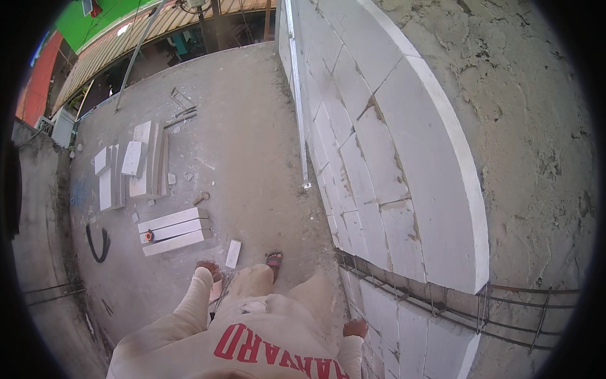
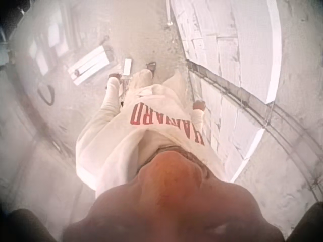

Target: The person measures and cuts white foam blocks using a tape measure and a hand saw. They then apply mortar to the blocks and install them onto a curved wall structure, securing them with wire ties.

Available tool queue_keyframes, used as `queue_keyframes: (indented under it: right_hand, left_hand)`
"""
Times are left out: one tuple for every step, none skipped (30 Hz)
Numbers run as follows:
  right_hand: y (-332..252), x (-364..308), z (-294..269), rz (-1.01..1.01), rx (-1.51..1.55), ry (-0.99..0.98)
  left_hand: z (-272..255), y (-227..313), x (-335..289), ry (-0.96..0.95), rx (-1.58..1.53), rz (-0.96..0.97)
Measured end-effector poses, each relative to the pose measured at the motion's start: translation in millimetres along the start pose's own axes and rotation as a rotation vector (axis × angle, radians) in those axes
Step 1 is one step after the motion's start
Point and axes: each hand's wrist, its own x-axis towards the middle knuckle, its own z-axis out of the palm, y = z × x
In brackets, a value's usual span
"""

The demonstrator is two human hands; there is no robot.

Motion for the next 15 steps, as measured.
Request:
queue_keyframes:
  right_hand:
    - [-6, 10, 9, 0.053, -0.086, -0.039]
    - [26, 48, 69, -0.031, -0.332, -0.192]
    - [13, 56, 78, -0.081, -0.378, -0.274]
    - [2, 66, 77, -0.149, -0.449, -0.368]
    - [-20, 72, 65, -0.196, -0.463, -0.427]
    - [-43, 78, 51, -0.183, -0.424, -0.44]
    - [-64, 90, 34, -0.15, -0.363, -0.432]
    - [-84, 100, 21, -0.096, -0.294, -0.413]
    - [-107, 111, 7, -0.053, -0.233, -0.393]
    - [-128, 121, -5, -0.002, -0.167, -0.376]
    - [-154, 134, -20, 0.028, -0.109, -0.355]
    - [-181, 148, -35, 0.056, -0.056, -0.338]
    - [-207, 163, -51, 0.088, -0.011, -0.313]
    - [-233, 180, -66, 0.117, 0.038, -0.292]
    - [-271, 205, -83, 0.093, 0.055, -0.277]
  left_hand:
    - [-29, 10, -8, -0.048, -0.122, -0.08]
    - [-72, 25, -18, -0.222, -0.069, -0.209]
    - [-72, 8, -9, -0.238, -0.215, -0.204]
    - [-65, 3, -4, -0.187, -0.253, -0.271]
    - [-49, -1, -1, -0.146, -0.288, -0.34]
    - [-48, -8, 9, -0.103, -0.303, -0.382]
    - [-56, -22, 17, -0.063, -0.333, -0.436]
    - [-78, -35, 25, -0.03, -0.361, -0.442]
    - [-94, -45, 29, -0.002, -0.391, -0.452]
    - [-121, -56, 37, 0.028, -0.414, -0.453]
    - [-146, -71, 48, 0.102, -0.792, -0.587]
    - [-171, -86, 59, 0.23, -1.157, -0.713]
    - [-196, -100, 77, 0.371, -1.235, -0.74]
    - [-218, -114, 94, 0.516, -1.313, -0.763]
    - [-201, -138, 110, 0.668, -1.553, -0.893]
